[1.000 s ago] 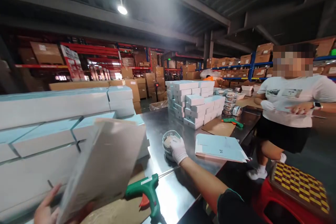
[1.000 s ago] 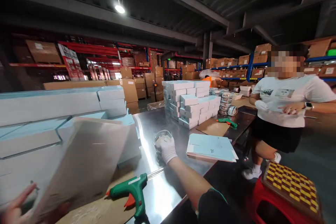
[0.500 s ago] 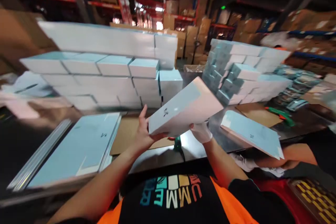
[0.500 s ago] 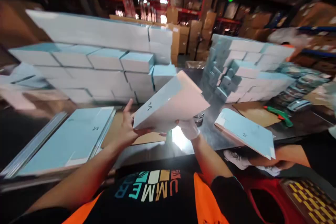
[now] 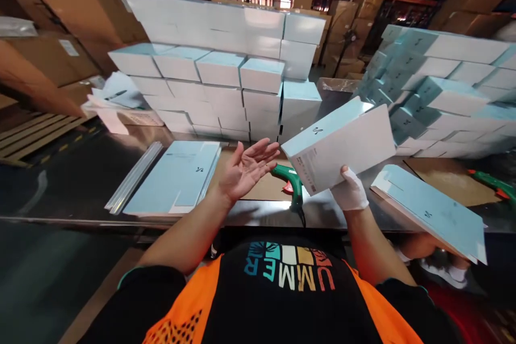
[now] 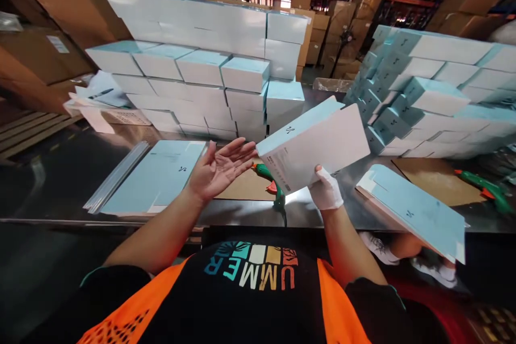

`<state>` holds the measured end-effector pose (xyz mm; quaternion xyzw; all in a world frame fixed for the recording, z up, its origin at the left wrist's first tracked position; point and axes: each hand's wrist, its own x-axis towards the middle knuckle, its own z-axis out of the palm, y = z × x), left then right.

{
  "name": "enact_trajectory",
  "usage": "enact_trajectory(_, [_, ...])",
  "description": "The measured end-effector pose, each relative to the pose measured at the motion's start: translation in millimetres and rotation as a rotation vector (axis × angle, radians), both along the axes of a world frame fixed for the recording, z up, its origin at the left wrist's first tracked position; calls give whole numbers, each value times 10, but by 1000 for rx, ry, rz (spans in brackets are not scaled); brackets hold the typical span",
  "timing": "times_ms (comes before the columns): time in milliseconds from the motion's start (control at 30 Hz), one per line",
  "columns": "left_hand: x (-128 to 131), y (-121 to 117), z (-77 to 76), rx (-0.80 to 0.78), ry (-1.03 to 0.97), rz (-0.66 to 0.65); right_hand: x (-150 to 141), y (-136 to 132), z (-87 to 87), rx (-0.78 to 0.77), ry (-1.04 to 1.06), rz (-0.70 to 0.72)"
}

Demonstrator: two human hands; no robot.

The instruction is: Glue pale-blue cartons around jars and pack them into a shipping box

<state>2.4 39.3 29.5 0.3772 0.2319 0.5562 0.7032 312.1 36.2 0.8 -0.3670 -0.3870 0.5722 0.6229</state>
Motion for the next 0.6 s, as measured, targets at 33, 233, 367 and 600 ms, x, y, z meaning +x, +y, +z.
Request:
enact_trajectory(33, [9, 44, -40, -7, 56, 84, -2, 1, -2, -5, 9, 0])
enact_trajectory(233, [-73, 426, -167, 160, 416, 599, -20, 84, -25, -51, 6, 14])
enact_trajectory(367, [28, 559, -51, 259, 586, 385, -197, 134, -122, -90, -89, 24])
enact_trajectory(600, [336, 654, -299, -44, 497, 110, 388, 502, -77, 304, -1010, -237])
